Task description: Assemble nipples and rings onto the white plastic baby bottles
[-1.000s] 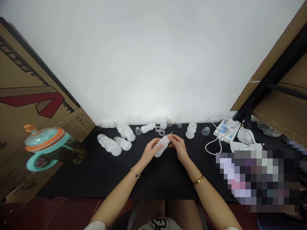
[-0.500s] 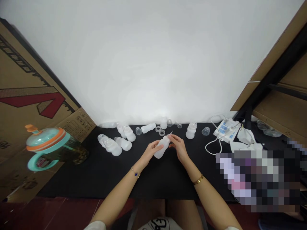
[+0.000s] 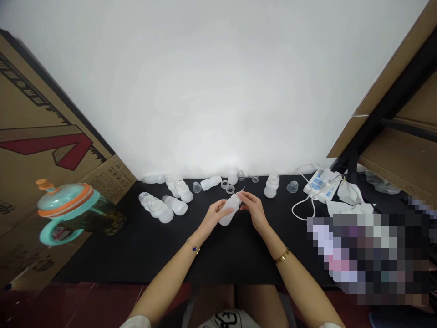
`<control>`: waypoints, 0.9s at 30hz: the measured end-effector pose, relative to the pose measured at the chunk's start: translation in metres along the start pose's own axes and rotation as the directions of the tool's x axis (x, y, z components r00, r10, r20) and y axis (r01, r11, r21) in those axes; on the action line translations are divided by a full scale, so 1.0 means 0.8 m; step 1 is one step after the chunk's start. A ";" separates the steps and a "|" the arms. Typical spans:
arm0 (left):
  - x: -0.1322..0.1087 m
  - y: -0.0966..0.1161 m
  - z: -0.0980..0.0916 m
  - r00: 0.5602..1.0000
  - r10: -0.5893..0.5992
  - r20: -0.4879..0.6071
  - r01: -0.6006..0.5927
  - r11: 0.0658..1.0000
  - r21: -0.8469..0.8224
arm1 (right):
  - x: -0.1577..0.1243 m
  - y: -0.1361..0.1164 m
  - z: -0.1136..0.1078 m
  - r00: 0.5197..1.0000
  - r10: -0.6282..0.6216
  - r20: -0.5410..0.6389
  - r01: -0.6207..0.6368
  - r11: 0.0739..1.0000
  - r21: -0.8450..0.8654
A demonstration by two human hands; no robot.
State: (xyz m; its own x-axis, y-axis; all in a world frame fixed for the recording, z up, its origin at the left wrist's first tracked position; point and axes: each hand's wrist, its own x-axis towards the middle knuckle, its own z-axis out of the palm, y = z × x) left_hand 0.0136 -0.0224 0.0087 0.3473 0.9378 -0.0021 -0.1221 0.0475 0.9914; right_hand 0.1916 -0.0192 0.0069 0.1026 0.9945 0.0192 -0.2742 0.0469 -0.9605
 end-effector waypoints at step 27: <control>-0.006 -0.001 0.002 0.984 0.168 -0.061 -0.150 0.962 0.230 | 0.002 0.004 -0.002 1.000 -0.014 -0.013 0.014 1.000 -0.002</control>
State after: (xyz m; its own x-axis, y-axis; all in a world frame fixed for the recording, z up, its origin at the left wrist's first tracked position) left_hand 0.0135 -0.0271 0.0081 0.2643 0.9517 0.1560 0.0442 -0.1736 0.9838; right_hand 0.1927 -0.0173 0.0036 0.1189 0.9925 0.0293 -0.2706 0.0608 -0.9608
